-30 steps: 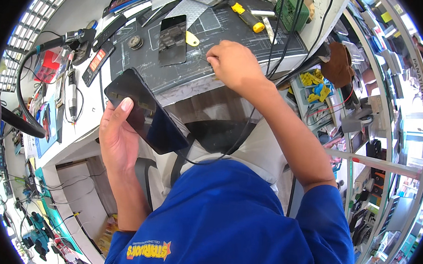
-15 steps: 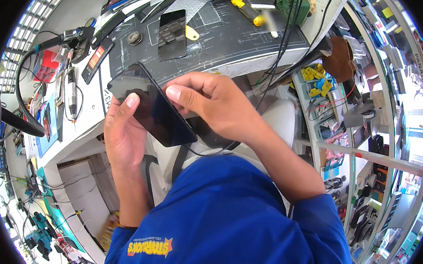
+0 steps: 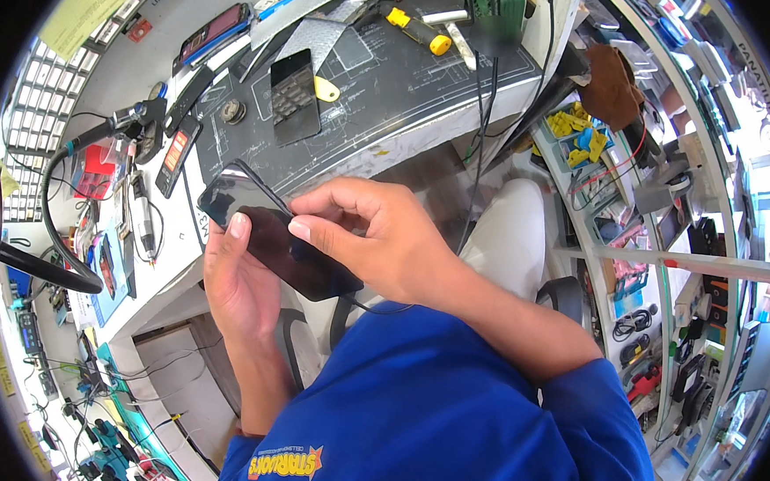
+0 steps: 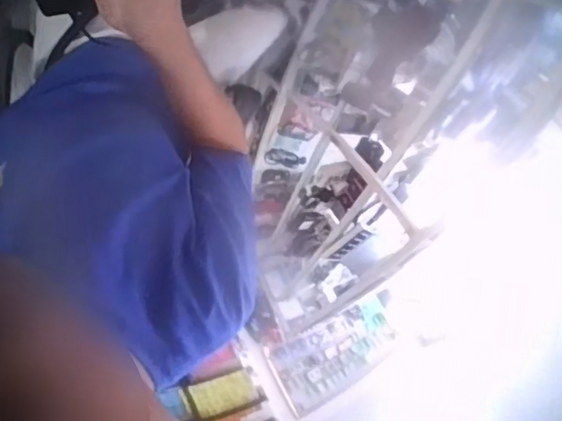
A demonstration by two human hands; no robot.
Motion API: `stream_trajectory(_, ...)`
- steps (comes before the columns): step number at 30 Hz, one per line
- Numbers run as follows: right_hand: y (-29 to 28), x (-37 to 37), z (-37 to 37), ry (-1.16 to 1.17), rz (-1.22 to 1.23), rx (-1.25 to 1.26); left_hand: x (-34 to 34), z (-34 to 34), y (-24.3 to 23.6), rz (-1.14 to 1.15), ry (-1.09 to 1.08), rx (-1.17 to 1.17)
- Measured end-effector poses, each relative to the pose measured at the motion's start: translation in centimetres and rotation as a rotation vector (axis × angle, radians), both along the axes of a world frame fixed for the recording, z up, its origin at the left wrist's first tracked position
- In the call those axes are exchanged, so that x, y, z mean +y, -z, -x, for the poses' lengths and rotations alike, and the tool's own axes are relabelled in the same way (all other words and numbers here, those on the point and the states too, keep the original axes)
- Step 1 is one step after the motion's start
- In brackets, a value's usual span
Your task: The person disassembles a smartphone by prying open the back cover, removing the battery, and detaching internal components. They then reassemble the device by reconnecting cables, replacing the battery, and snapping the back cover into place.
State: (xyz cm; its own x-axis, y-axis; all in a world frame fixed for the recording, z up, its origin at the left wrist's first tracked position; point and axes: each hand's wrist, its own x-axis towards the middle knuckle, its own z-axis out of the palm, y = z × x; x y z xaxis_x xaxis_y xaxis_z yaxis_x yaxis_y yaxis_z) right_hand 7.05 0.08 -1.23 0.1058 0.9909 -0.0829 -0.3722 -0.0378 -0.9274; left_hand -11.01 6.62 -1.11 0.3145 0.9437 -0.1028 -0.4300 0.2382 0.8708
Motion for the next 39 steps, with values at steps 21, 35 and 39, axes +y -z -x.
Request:
stream_trajectory(21, -1.1, -2.1, -3.6, -0.036, -0.03, 0.066, -0.1, -2.9, -1.7, -0.017, 0.191, -0.121)
stream_trajectory(35, -2.6, -1.4, -2.0, -0.059, -0.088, 0.087, -0.6, -2.0, -2.5, -0.073, 0.15, -0.147)
stream_trajectory(39, -2.9, -1.5, -2.1, -0.085, -0.08, 0.104, -0.4, -1.8, -2.1, -0.113, 0.173, -0.189)
